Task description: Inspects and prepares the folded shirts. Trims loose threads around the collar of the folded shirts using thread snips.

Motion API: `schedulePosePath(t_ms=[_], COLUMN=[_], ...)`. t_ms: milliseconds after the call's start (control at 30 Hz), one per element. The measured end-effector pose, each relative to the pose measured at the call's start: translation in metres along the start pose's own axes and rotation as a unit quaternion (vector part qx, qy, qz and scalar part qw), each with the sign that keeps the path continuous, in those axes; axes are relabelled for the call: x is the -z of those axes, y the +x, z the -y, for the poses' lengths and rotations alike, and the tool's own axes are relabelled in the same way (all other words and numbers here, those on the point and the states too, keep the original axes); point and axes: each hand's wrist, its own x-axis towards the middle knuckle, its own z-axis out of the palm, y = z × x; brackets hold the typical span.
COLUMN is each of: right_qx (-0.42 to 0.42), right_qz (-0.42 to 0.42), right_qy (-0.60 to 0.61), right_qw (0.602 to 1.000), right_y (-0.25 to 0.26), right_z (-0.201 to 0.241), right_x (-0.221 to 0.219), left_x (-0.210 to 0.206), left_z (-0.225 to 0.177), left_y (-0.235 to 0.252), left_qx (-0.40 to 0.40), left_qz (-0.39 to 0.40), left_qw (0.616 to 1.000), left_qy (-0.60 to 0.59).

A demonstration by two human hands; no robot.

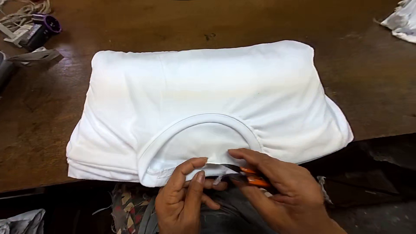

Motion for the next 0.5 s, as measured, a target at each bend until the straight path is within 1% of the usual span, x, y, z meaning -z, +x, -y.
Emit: schedulePosePath(t_ms=[167, 300, 500], right_qx=[0.086, 0.156, 0.182], right_qz=[-0.007, 0.002, 0.01], right_qy=[-0.063, -0.118, -0.126], right_qw=[0.994, 0.981, 0.975], right_y=[0.012, 0.001, -0.014], right_z=[-0.002, 0.002, 0.0], right_x=[-0.01, -0.003, -0.004], left_x=[-0.002, -0.011, -0.022], left_z=[-0.002, -0.009, -0.005], left_y=[-0.001, 0.004, 0.011], left_qx=[0.015, 0.045, 0.063], left_qz=[-0.012, -0.048, -0.058], left_qw=[0.998, 0.994, 0.991], left_qy=[-0.054, -0.089, -0.104])
